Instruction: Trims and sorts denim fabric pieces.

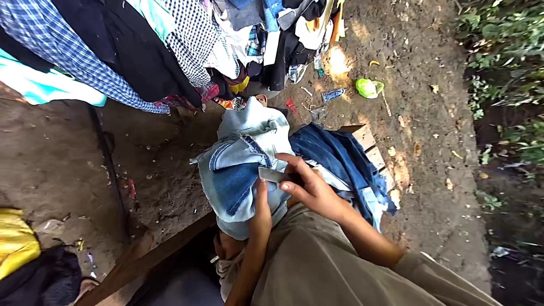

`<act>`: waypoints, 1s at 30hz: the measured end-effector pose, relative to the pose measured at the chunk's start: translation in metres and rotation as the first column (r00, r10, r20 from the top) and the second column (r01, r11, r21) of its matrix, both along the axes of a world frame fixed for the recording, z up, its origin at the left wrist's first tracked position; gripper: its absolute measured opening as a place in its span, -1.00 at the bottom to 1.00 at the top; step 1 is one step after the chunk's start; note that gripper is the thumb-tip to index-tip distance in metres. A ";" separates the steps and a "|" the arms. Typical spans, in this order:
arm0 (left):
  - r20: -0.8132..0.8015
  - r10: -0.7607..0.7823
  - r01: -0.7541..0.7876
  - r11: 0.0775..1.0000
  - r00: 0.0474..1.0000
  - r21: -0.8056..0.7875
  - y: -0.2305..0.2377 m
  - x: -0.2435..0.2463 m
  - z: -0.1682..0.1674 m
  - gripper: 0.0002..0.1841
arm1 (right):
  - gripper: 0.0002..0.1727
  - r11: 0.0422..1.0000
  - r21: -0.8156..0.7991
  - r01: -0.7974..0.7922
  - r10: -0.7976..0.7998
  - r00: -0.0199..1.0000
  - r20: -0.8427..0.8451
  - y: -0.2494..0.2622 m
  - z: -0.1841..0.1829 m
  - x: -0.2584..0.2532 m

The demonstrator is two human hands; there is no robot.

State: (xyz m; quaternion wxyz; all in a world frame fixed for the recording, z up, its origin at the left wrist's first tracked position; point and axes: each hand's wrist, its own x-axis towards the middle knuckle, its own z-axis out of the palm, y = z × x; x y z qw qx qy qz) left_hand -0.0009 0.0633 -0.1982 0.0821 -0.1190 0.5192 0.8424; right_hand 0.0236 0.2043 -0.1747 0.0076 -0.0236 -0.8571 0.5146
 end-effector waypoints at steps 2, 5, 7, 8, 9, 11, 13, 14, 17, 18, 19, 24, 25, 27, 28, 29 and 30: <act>-0.009 -0.032 0.032 0.999 0.999 -0.001 -0.002 0.001 0.000 -0.79 | -0.41 0.999 0.051 -0.003 0.004 1.000 -0.025 -0.002 -0.003 -0.004; -0.045 -0.051 0.053 0.998 0.998 0.039 -0.004 0.001 -0.002 -0.80 | -0.51 0.999 -0.035 0.025 -0.028 0.997 -0.072 -0.002 -0.010 -0.007; -0.078 -0.040 0.045 0.997 0.996 0.063 -0.004 -0.001 -0.004 -0.80 | -0.58 0.957 -0.285 0.054 -0.071 0.996 -0.049 -0.005 -0.010 -0.009; -0.076 -0.029 0.033 0.998 0.997 0.059 -0.004 -0.002 -0.006 -0.76 | -0.61 0.892 -0.443 0.093 -0.096 0.995 0.015 -0.007 -0.007 -0.010; -0.069 -0.028 0.032 0.998 0.997 0.059 -0.003 -0.003 -0.006 -0.73 | -0.61 0.801 -0.580 0.147 -0.099 0.988 0.114 -0.006 -0.003 -0.012; -0.049 -0.031 0.034 0.997 0.998 0.071 -0.003 -0.002 -0.004 -0.73 | -0.60 0.606 -0.746 0.275 -0.030 0.946 0.324 0.003 0.006 -0.016; -0.023 -0.043 0.045 0.996 0.999 0.073 -0.007 -0.002 -0.003 -0.73 | -0.55 0.520 -0.779 0.350 0.028 0.905 0.425 0.017 0.013 -0.021; -0.003 -0.044 0.044 0.996 0.999 0.071 -0.009 -0.003 -0.002 -0.73 | -0.52 0.559 -0.752 0.349 0.012 0.904 0.428 0.022 0.018 -0.022; 0.043 -0.029 0.026 0.997 0.999 0.069 -0.010 -0.006 0.005 -0.71 | -0.32 0.840 -0.522 0.148 0.001 0.962 0.275 0.022 0.035 -0.018; 0.051 -0.049 0.045 0.996 0.997 0.075 -0.011 -0.006 0.007 -0.70 | -0.25 0.917 -0.396 0.046 0.043 0.976 0.213 0.019 0.037 -0.015; 0.058 -0.073 0.068 0.994 0.996 0.085 -0.012 -0.006 0.009 -0.72 | -0.22 0.963 -0.268 -0.029 0.077 0.982 0.173 0.016 0.037 -0.013; 0.089 -0.180 0.172 0.981 0.980 0.095 -0.017 -0.006 0.026 -0.77 | -0.41 0.982 0.189 -0.028 0.048 0.994 -0.102 -0.001 0.011 -0.013; 0.070 -0.161 0.153 0.983 0.985 0.106 -0.017 -0.007 0.025 -0.80 | -0.46 0.978 0.208 0.015 0.023 0.984 -0.177 0.000 0.005 -0.014; 0.048 -0.092 0.085 0.988 0.995 0.127 -0.014 -0.007 0.021 -0.75 | -0.54 0.996 0.048 0.076 -0.064 0.975 -0.214 0.002 -0.001 -0.016; 0.065 -0.083 0.074 0.989 0.994 0.125 -0.012 -0.008 0.023 -0.75 | -0.55 0.983 -0.145 0.116 -0.137 0.980 -0.145 0.003 0.000 -0.017; 0.100 -0.085 0.075 0.992 0.991 0.102 -0.009 -0.010 0.031 -0.77 | -0.54 0.908 -0.367 0.202 -0.221 0.975 -0.008 0.003 0.006 -0.020; 0.135 -0.116 0.111 0.993 0.984 0.047 -0.008 -0.012 0.042 -0.78 | -0.51 0.787 -0.533 0.312 -0.276 0.950 0.149 0.005 0.014 -0.024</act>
